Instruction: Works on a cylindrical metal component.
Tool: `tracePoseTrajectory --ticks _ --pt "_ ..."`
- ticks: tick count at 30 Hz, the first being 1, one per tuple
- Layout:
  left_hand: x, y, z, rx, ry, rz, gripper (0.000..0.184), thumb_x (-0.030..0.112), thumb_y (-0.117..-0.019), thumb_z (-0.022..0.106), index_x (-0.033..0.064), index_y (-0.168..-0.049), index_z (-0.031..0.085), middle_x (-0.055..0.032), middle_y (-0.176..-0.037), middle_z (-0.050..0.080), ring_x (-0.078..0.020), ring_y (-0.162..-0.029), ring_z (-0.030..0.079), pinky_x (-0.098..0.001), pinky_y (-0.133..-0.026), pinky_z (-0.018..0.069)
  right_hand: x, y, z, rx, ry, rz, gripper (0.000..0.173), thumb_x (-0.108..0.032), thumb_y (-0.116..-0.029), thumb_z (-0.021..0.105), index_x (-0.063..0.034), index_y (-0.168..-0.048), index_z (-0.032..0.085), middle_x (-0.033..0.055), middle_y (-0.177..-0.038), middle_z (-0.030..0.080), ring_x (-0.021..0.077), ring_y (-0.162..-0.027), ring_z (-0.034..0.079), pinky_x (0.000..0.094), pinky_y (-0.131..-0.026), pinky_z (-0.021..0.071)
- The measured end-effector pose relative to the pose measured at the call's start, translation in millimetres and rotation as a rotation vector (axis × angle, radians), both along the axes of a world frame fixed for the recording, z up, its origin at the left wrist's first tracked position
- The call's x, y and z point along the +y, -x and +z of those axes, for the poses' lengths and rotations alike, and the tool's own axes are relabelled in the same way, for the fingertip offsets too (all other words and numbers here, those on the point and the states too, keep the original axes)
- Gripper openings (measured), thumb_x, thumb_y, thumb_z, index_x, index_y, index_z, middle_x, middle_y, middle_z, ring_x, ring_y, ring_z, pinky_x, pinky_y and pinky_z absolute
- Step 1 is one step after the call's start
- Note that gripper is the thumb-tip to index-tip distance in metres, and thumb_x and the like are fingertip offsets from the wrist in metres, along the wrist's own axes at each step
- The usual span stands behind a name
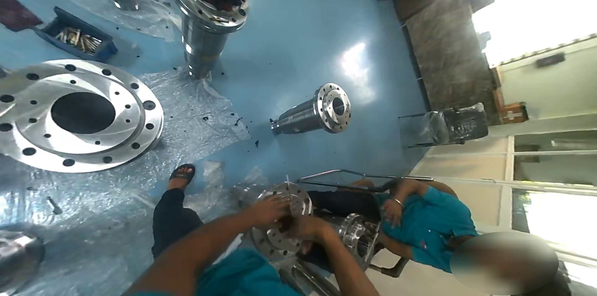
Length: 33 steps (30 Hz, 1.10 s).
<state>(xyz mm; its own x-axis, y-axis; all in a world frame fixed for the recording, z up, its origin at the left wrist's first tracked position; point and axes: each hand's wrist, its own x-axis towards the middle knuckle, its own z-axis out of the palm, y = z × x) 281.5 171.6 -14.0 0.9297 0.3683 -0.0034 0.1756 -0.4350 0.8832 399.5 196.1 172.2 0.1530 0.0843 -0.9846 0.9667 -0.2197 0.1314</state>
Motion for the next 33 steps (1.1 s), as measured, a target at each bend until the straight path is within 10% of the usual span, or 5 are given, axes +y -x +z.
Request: tracePoseTrajectory --ticks 4,9,17,23,33 --pt "-0.2 2.2 -1.6 0.034 0.011 -0.001 0.053 0.033 -0.1052 0.057 0.0041 -0.149 0.051 -0.0226 -0.156 0.046 -0.0405 -0.15 0.035 -0.0563 -0.127 0.0162 4.3 -13.2 -7.0 -0.004 -0.439 -0.105 0.05 -0.035 -0.1021 0.062 0.001 -0.137 0.058 0.0225 -0.138 0.06 0.0329 -0.121 0.064 0.0503 -0.106 0.0502" --pt "-3.3 8.2 2.7 -0.061 0.123 0.083 0.056 0.027 -0.1017 0.061 0.0029 -0.151 0.05 -0.0155 -0.164 0.039 -0.033 -0.155 0.03 -0.0524 -0.129 0.0155 -10.3 -6.7 -8.4 0.427 -0.209 -0.338 0.033 -0.024 -0.1062 0.056 0.0042 -0.122 0.064 0.0145 -0.109 0.069 0.0176 -0.091 0.069 0.0378 -0.088 0.0577" --pt "-3.3 3.3 2.1 -0.008 0.026 0.028 0.056 0.027 -0.1031 0.061 0.0047 -0.153 0.048 -0.0148 -0.169 0.029 -0.0323 -0.158 0.02 -0.0514 -0.129 0.009 -2.2 -16.7 -9.2 -0.135 -0.426 -0.079 0.054 -0.04 -0.0996 0.065 0.0001 -0.136 0.06 0.0223 -0.134 0.063 0.0347 -0.123 0.063 0.0537 -0.106 0.0488" --pt "-6.4 5.3 0.9 -0.06 0.065 0.071 0.052 0.02 -0.1008 0.062 0.002 -0.148 0.052 -0.0152 -0.167 0.034 -0.0331 -0.157 0.025 -0.0523 -0.129 0.0119 -16.0 -13.4 -10.6 0.283 -0.189 -0.268 0.037 -0.031 -0.1062 0.056 0.0028 -0.116 0.067 0.0109 -0.1 0.071 0.016 -0.084 0.068 0.0361 -0.082 0.0578" --pt "-8.1 7.8 6.1 -0.095 0.135 0.13 0.056 0.031 -0.1013 0.062 0.0033 -0.149 0.052 -0.0169 -0.161 0.043 -0.0347 -0.153 0.033 -0.0529 -0.128 0.0181 -14.3 -7.3 -10.4 0.475 -0.272 -0.461 0.032 -0.023 -0.1065 0.054 0.0046 -0.118 0.065 0.01 -0.103 0.071 0.014 -0.083 0.069 0.0344 -0.082 0.0591"
